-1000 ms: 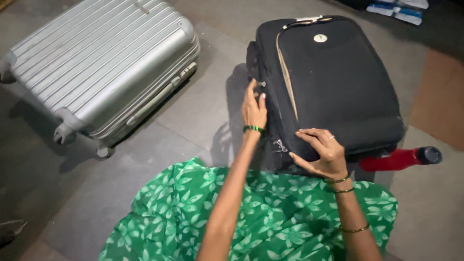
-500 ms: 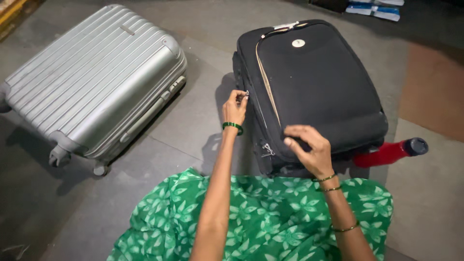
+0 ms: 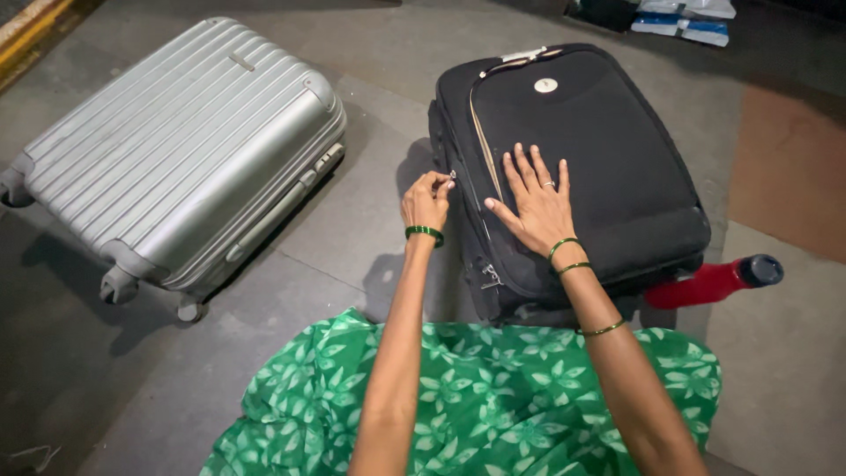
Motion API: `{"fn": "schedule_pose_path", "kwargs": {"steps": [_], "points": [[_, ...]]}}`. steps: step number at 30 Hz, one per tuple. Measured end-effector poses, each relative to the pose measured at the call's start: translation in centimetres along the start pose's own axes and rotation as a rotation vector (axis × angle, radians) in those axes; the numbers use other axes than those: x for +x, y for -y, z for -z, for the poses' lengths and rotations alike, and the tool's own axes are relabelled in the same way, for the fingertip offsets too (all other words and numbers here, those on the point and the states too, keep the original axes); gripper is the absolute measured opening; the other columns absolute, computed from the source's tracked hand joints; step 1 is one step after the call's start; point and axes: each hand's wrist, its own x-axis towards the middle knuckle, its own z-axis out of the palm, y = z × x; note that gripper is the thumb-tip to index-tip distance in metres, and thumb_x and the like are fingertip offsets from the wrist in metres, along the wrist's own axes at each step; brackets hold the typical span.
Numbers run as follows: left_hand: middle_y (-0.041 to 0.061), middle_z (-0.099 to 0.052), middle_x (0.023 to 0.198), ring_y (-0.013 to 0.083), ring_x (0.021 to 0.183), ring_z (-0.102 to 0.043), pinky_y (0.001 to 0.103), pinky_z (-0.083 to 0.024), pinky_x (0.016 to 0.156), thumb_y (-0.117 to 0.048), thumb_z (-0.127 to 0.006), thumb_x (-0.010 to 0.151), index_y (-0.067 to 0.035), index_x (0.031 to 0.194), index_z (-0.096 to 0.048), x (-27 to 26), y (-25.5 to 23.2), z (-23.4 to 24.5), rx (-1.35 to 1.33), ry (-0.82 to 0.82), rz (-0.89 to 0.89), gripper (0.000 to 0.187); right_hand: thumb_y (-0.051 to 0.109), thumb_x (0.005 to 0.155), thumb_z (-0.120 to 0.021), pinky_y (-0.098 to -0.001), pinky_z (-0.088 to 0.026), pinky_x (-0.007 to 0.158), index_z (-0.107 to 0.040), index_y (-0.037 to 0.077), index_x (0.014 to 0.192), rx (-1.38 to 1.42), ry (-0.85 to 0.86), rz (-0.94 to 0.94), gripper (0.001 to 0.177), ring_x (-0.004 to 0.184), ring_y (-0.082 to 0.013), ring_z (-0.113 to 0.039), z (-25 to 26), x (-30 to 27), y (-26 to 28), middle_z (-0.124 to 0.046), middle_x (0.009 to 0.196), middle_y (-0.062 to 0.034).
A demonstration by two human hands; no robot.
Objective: The person zips the main compartment of a black suitcase by hand, moving the zipper around the perimeter and pressing the fabric to ensure closure. A silver suitcase and a red water bottle are visible nearby.
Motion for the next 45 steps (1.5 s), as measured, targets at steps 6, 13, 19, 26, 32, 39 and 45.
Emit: {"fn": "schedule_pose_path", "kwargs": {"steps": [6,13,19,26,32,39,45], "points": [[0.005,-0.072,0.088,0.0279,0.086,-0.069,0.042,-0.053,0.074,-0.016,-0.076,0.086,-0.011,0.089,-0.073,0.2,-0.1,1.0,0.074,-0.026,-0.182,0.007,0.065,0.1,-0.042,-0.0626,-0.007,0.123,-0.037,0.01,0.16,0.011,-0.013,-0.012,0.082,0.157,-0.029,-0.021,-0.2,-0.1,0.3,-0.031,0.168,-0.0101],[0.008,-0.071,0.089,0.0303,0.088,-0.067,0.043,-0.053,0.078,-0.011,-0.074,0.086,-0.006,0.087,-0.068,-0.6,-1.2,1.7,0.127,-0.028,-0.31,0.007,0.064,0.101,-0.042,-0.061,-0.007,0.124,-0.037,0.011,0.161,0.006,-0.037,-0.019,0.08,0.157,-0.0277,-0.023,-0.1,0.0,0.5,-0.032,0.168,-0.0085],[0.01,-0.07,0.089,0.0321,0.087,-0.066,0.044,-0.053,0.076,-0.007,-0.072,0.085,-0.006,0.087,-0.068,-0.7,-1.6,1.9,0.135,-0.036,-0.366,0.004,0.063,0.101,-0.043,-0.0594,-0.009,0.125,-0.037,0.012,0.161,0.021,-0.056,-0.028,0.079,0.156,-0.0276,-0.024,0.0,0.3,0.5,-0.033,0.168,-0.0081],[0.004,-0.071,0.09,0.0301,0.088,-0.068,0.045,-0.052,0.074,-0.012,-0.068,0.09,-0.013,0.089,-0.071,1.0,-1.2,2.1,0.145,0.031,-0.234,0.004,0.064,0.1,-0.046,-0.0597,-0.009,0.124,-0.038,0.011,0.16,0.012,-0.051,-0.045,0.081,0.156,-0.029,-0.025,-0.2,0.9,0.4,-0.034,0.167,-0.0081],[0.003,-0.072,0.092,0.0299,0.091,-0.068,0.046,-0.052,0.075,-0.018,-0.068,0.092,-0.019,0.089,-0.074,2.2,-0.6,1.4,0.161,0.068,-0.155,0.007,0.08,0.077,-0.062,-0.0645,-0.004,0.122,-0.037,0.01,0.159,0.04,-0.03,-0.146,0.111,0.156,-0.0302,-0.02,-0.5,1.4,1.0,-0.03,0.168,-0.0101],[0.003,-0.073,0.093,0.0289,0.091,-0.068,0.045,-0.053,0.077,-0.018,-0.069,0.091,-0.019,0.091,-0.075,1.9,0.6,1.7,0.123,0.116,-0.175,0.006,0.065,0.056,-0.086,-0.0686,-0.001,0.117,-0.024,0.012,0.161,-0.155,0.208,-0.352,0.133,0.157,-0.0325,-0.01,-1.8,4.8,4.9,-0.017,0.169,-0.0111],[0.004,-0.073,0.092,0.0286,0.09,-0.069,0.044,-0.053,0.075,-0.017,-0.07,0.09,-0.015,0.093,-0.074,1.3,0.9,1.8,0.115,0.136,-0.166,0.005,0.049,0.06,-0.089,-0.0646,-0.003,0.122,-0.021,0.009,0.165,-0.115,0.201,-0.229,0.131,0.159,-0.0336,-0.009,-4.4,5.1,4.9,-0.016,0.172,-0.0132]]}}
